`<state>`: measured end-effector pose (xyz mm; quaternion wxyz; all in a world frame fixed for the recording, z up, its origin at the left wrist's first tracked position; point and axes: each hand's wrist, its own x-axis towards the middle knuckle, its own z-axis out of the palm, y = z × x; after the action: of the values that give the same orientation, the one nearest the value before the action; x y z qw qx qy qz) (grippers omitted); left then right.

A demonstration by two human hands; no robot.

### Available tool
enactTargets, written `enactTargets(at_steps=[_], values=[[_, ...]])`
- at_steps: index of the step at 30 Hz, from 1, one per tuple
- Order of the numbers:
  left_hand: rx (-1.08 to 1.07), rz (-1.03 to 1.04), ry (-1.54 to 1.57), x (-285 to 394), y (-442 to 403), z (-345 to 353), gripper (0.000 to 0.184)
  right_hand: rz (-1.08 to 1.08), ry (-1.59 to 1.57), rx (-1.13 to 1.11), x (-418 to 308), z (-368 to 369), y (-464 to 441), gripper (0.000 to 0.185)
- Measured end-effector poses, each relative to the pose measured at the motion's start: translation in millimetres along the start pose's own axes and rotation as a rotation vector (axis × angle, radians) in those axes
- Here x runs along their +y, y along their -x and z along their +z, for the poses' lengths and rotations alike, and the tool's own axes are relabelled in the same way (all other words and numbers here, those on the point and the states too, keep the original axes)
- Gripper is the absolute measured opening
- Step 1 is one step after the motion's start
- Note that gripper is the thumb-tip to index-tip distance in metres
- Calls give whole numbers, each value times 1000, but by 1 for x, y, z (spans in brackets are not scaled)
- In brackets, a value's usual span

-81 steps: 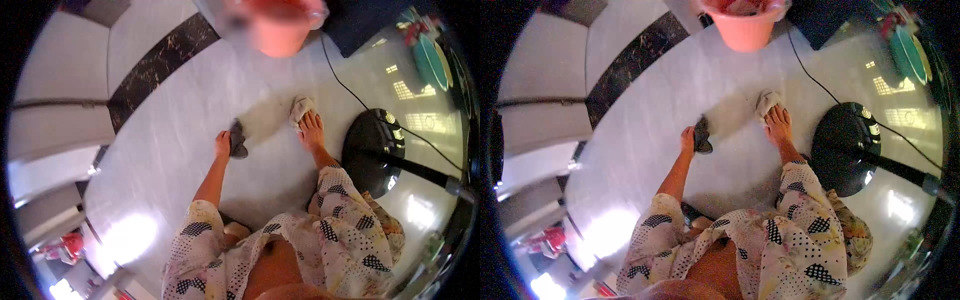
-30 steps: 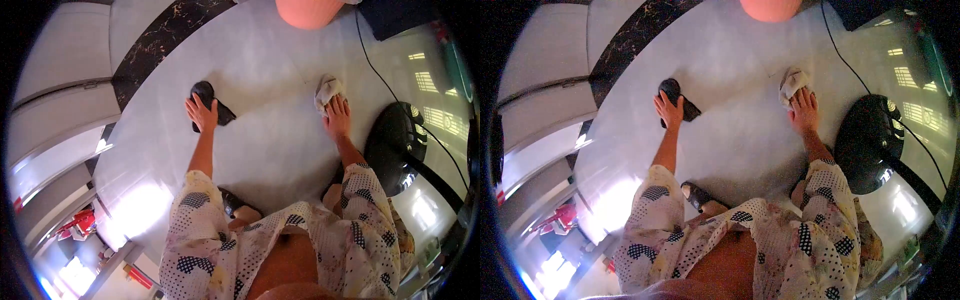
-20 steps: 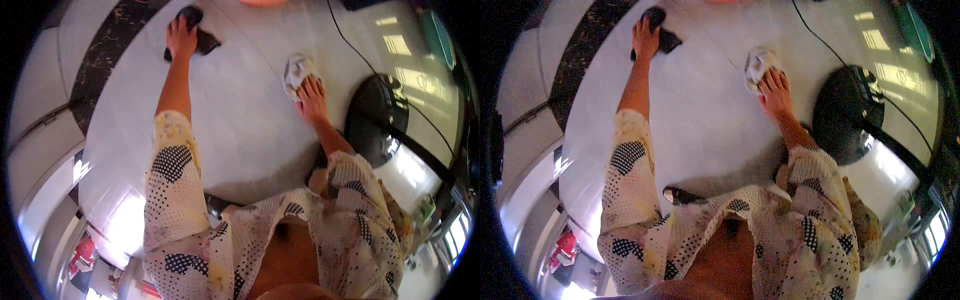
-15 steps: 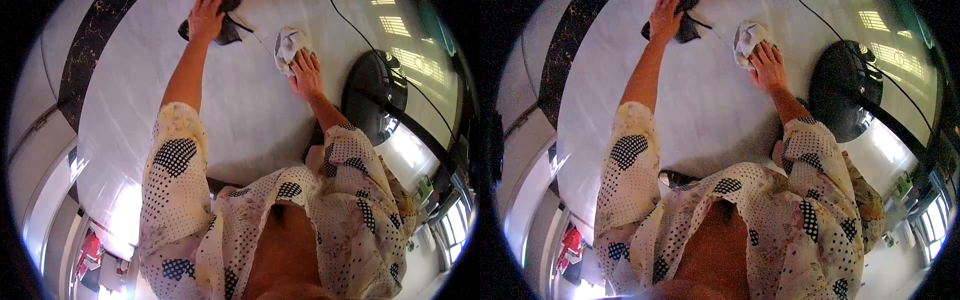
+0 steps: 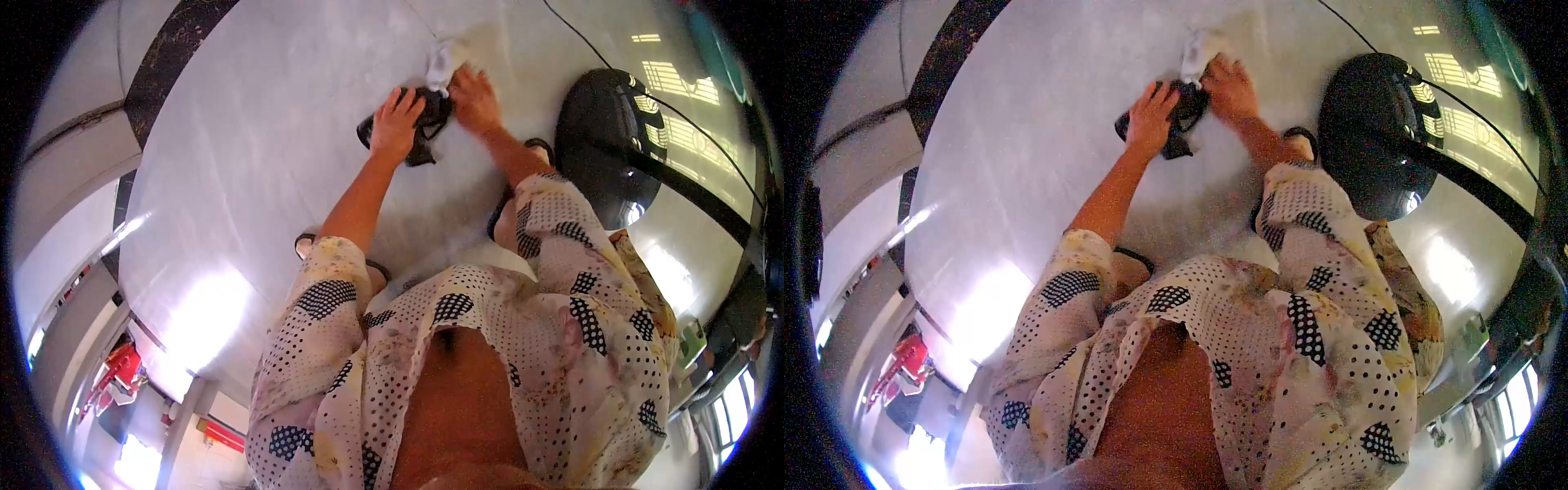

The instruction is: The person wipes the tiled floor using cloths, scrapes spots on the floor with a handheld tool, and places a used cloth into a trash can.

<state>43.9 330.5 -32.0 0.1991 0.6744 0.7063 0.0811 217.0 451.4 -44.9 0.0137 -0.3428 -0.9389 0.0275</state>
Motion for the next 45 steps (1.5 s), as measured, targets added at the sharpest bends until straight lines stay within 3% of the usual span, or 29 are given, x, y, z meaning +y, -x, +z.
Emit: enactTargets(at_steps=[6,9,12,14,17,20,23,26,30,32,33,38,41,45], values=[[-6,-53,24,-8,83,9,54,-125,-178,-112,-69,-8,48,39],[-3,-106,361,-32,115,13,51,-136,-200,-153,-86,-17,66,39],[-118,-286,568,-81,99,-45,40,-132,-160,-136,-94,-6,52,37],[-158,-338,533,-94,87,-108,43,-128,-177,-215,-98,-12,63,35],[-60,-265,447,-137,63,-168,41,-82,-195,-356,-109,-27,77,38],[56,-147,285,-130,66,-260,40,-49,-156,-437,-137,-41,89,45],[116,-185,339,-91,98,-325,43,-32,-148,-399,-139,-34,96,53],[210,-149,564,-77,131,-324,43,-35,-137,-426,-133,-21,87,58],[308,-469,820,-76,167,-257,44,-86,-202,-406,-125,-17,57,59],[431,-472,1240,-87,179,-212,44,-79,-112,-348,-134,-18,35,57],[444,-554,1295,-79,185,-212,43,-76,-65,-318,-139,-19,20,57],[475,-556,1502,-80,203,-202,43,-97,-34,-382,-141,-20,-28,58],[501,-568,1605,-78,203,-211,43,-211,-38,-260,-125,-12,6,58],[582,-554,1736,-91,205,-182,42,-307,-67,-380,-124,-30,81,58]])
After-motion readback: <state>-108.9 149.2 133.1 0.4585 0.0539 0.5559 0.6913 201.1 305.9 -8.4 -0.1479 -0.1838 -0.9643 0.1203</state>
